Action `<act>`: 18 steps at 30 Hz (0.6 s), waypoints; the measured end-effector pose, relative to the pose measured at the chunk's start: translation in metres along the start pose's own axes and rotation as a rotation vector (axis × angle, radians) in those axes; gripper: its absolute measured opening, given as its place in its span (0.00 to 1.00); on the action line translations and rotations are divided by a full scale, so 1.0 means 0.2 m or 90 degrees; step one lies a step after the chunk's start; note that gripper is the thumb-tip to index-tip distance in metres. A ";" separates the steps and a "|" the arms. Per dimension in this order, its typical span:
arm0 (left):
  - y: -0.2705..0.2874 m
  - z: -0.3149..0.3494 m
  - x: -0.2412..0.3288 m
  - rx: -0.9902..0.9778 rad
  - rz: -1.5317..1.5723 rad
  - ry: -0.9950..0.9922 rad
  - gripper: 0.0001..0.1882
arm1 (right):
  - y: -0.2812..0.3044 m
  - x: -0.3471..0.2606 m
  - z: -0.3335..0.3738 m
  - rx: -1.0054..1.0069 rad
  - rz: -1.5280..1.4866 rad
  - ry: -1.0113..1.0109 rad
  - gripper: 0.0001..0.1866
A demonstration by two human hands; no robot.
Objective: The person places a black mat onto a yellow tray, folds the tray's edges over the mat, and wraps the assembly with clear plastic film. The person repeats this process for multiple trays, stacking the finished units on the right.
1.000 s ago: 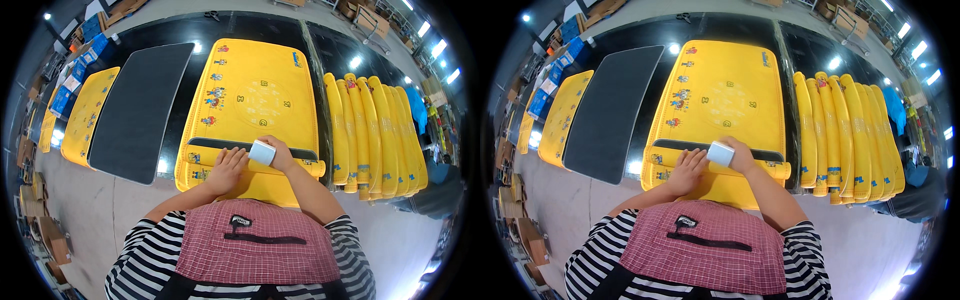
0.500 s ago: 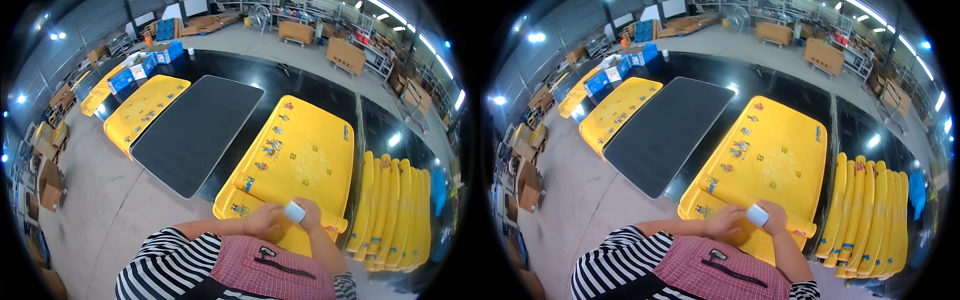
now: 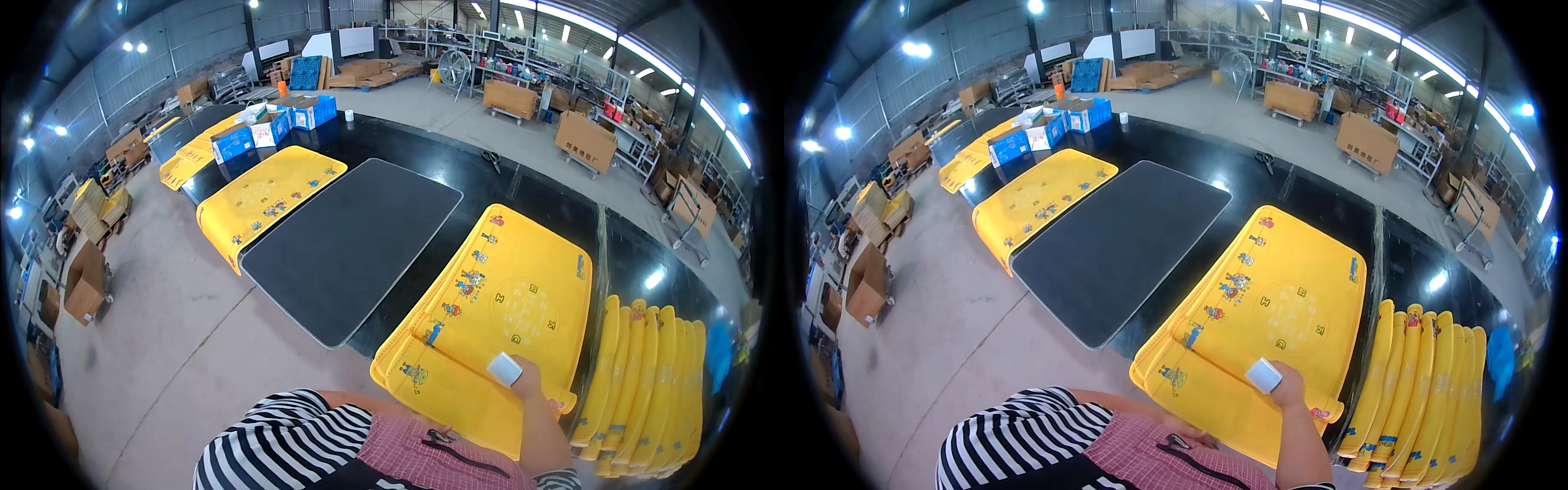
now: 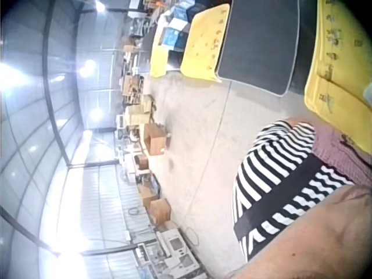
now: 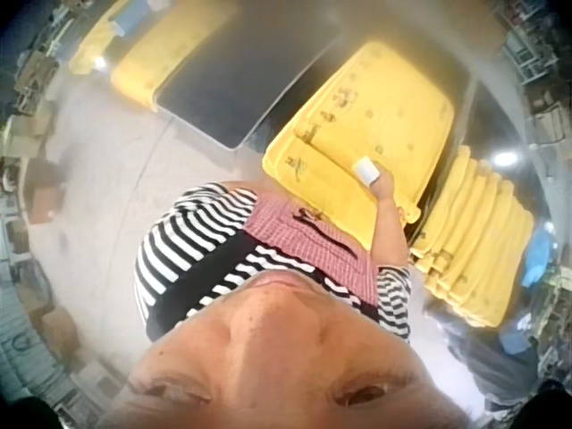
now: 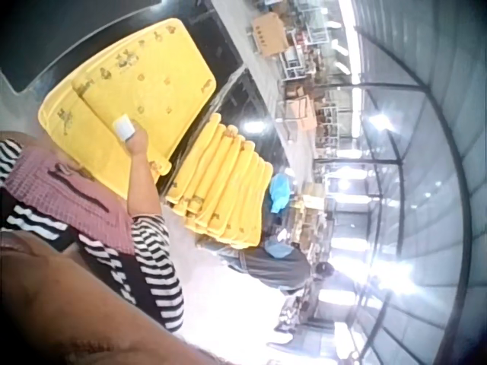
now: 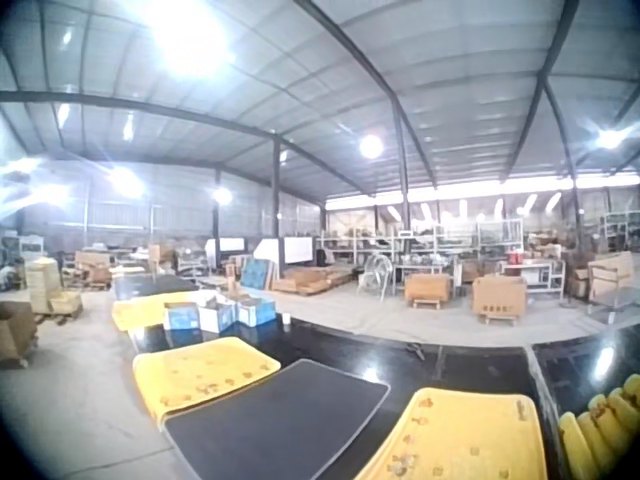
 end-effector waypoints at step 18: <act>0.00 -0.11 0.03 -0.014 -0.025 -0.022 0.22 | 0.03 -0.09 0.02 0.020 0.016 0.047 0.13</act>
Point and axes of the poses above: each hand's wrist, its own z-axis away from the middle knuckle, its own y-axis out of the back of the hand, x = y × z, the point moved 9 cm from there along -z, towards the middle knuckle, and after that the axes turned 4 degrees about y, right-handed, at the moved point
